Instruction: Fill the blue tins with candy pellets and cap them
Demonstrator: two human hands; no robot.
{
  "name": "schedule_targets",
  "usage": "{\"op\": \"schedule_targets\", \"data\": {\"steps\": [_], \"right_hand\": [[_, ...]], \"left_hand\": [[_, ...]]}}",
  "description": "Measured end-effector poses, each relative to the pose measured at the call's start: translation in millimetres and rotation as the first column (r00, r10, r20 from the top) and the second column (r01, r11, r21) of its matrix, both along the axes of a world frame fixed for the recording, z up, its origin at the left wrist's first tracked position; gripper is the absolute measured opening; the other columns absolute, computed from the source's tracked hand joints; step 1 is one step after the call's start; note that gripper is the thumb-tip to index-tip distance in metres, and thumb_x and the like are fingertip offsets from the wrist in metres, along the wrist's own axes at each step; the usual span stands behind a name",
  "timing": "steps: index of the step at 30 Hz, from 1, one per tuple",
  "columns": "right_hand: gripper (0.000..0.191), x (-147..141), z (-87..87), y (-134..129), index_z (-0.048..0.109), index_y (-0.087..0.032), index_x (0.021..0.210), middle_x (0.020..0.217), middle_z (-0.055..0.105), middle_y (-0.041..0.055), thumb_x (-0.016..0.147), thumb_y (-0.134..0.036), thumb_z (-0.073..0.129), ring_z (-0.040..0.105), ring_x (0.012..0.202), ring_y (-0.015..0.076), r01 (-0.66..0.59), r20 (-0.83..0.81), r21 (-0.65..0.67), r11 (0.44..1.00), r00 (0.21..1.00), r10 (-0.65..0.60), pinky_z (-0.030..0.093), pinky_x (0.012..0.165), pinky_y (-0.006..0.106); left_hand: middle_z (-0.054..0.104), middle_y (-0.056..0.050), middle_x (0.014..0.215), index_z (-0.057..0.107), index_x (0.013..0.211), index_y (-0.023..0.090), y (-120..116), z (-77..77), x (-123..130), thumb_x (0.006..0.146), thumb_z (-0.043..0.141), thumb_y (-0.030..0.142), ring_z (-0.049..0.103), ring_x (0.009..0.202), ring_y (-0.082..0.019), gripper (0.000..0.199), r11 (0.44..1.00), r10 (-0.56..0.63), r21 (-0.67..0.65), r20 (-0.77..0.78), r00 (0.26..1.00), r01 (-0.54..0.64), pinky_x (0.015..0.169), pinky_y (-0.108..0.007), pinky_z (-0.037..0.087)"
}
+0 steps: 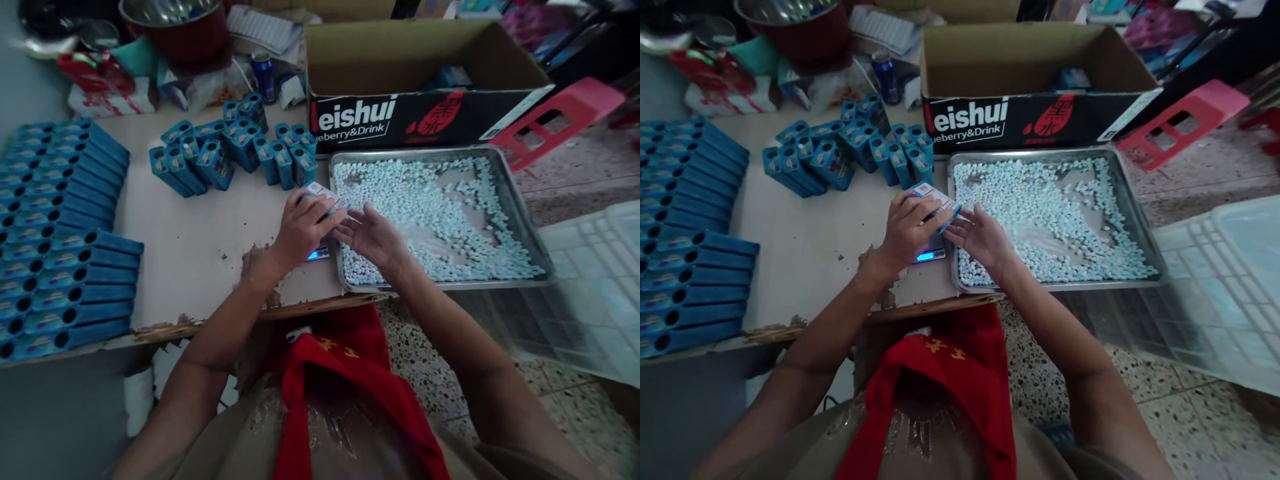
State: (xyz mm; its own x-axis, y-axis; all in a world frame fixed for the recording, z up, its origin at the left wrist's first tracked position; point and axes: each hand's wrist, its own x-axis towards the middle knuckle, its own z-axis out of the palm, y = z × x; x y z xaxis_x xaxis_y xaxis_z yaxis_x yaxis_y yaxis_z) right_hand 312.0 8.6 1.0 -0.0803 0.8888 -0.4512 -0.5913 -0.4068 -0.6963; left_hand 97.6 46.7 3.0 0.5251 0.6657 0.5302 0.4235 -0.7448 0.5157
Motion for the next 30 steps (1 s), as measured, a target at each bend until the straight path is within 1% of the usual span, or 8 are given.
{"op": "schedule_targets", "data": {"steps": [4, 9, 11, 13, 17, 22, 27, 30], "right_hand": [[0.028, -10.6, 3.6, 6.1, 0.07, -0.029, 0.096, 0.101, 0.084, 0.0066, 0.113, -0.05, 0.079, 0.081, 0.106, 0.0254, 0.035, -0.13, -0.041, 0.999, 0.991, -0.04, 0.074, 0.103, 0.041], [0.017, -14.9, 15.7, 7.0, 0.075, -0.028, 0.101, 0.111, 0.086, 0.0101, 0.112, -0.04, 0.078, 0.081, 0.117, 0.027, -0.013, -0.112, -0.058, 0.998, 0.994, 0.007, 0.073, 0.108, 0.042], [0.016, -17.0, 20.5, 6.6, 0.076, -0.028, 0.102, 0.11, 0.085, 0.0102, 0.115, -0.035, 0.07, 0.081, 0.116, 0.0268, 0.0, -0.104, -0.097, 0.995, 0.995, -0.011, 0.073, 0.106, 0.042], [0.022, -19.4, 23.8, 6.1, 0.076, -0.027, 0.101, 0.104, 0.084, 0.0099, 0.118, -0.033, 0.062, 0.081, 0.109, 0.0261, 0.035, -0.112, -0.145, 0.989, 0.992, -0.052, 0.073, 0.104, 0.041], [0.022, -22.4, 23.4, 4.6, 0.073, -0.027, 0.1, 0.097, 0.082, 0.0097, 0.118, -0.035, 0.064, 0.079, 0.103, 0.027, 0.088, -0.134, -0.176, 0.98, 0.985, -0.113, 0.074, 0.1, 0.042], [0.015, -20.2, 14.7, 5.0, 0.071, -0.03, 0.094, 0.098, 0.082, 0.0073, 0.105, -0.022, 0.078, 0.08, 0.104, 0.0272, 0.083, -0.085, -0.088, 0.993, 0.992, -0.091, 0.077, 0.099, 0.043], [0.018, -18.3, 12.0, 6.1, 0.078, -0.028, 0.093, 0.108, 0.086, 0.0104, 0.094, -0.011, 0.084, 0.084, 0.116, 0.0297, 0.005, -0.006, -0.007, 1.0, 1.0, -0.005, 0.079, 0.105, 0.045], [0.022, -13.6, 13.2, 4.6, 0.084, -0.024, 0.1, 0.105, 0.087, 0.0104, 0.091, -0.004, 0.083, 0.087, 0.109, 0.0253, -0.028, 0.035, -0.011, 1.0, 0.999, 0.028, 0.078, 0.101, 0.035]], "left_hand": [[0.087, -0.007, 0.133, 0.091, 0.128, 0.039, 6.1, -6.0, -6.0, 0.109, 0.075, 0.023, 0.075, 0.137, -0.036, 0.03, 0.993, 0.113, -0.021, -0.019, 0.993, -0.114, 0.138, -0.064, 0.049], [0.086, -0.007, 0.136, 0.088, 0.134, 0.036, -2.3, -11.9, -21.6, 0.107, 0.08, 0.033, 0.074, 0.13, -0.036, 0.028, 0.948, 0.307, -0.121, 0.111, 0.945, -0.294, 0.124, -0.055, 0.058], [0.086, -0.008, 0.136, 0.087, 0.134, 0.035, -5.7, -9.8, -24.0, 0.108, 0.079, 0.035, 0.074, 0.13, -0.036, 0.028, 0.949, 0.302, -0.134, 0.131, 0.944, -0.285, 0.123, -0.054, 0.058], [0.085, -0.007, 0.139, 0.088, 0.134, 0.037, -6.8, -5.6, -23.5, 0.109, 0.075, 0.029, 0.074, 0.134, -0.036, 0.029, 0.97, 0.234, -0.089, 0.118, 0.965, -0.224, 0.128, -0.056, 0.054], [0.085, -0.006, 0.138, 0.09, 0.13, 0.041, -1.1, -0.1, -18.4, 0.109, 0.073, 0.022, 0.074, 0.135, -0.036, 0.034, 0.992, 0.121, -0.029, 0.067, 0.99, -0.119, 0.135, -0.061, 0.046], [0.086, -0.005, 0.138, 0.09, 0.127, 0.039, 0.6, -8.5, -20.6, 0.107, 0.074, 0.02, 0.074, 0.136, -0.036, 0.033, 0.982, 0.181, -0.065, 0.029, 0.983, -0.179, 0.135, -0.061, 0.048], [0.084, -0.006, 0.135, 0.085, 0.132, 0.034, -8.7, -23.9, -27.2, 0.105, 0.085, 0.025, 0.078, 0.129, -0.031, 0.029, 0.947, 0.283, -0.229, 0.257, 0.924, -0.227, 0.122, -0.051, 0.061], [0.084, -0.005, 0.135, 0.08, 0.137, 0.032, -13.1, -34.9, -27.6, 0.097, 0.094, 0.025, 0.08, 0.127, -0.028, 0.043, 0.881, 0.382, -0.43, 0.4, 0.833, -0.197, 0.117, -0.047, 0.066]]}}
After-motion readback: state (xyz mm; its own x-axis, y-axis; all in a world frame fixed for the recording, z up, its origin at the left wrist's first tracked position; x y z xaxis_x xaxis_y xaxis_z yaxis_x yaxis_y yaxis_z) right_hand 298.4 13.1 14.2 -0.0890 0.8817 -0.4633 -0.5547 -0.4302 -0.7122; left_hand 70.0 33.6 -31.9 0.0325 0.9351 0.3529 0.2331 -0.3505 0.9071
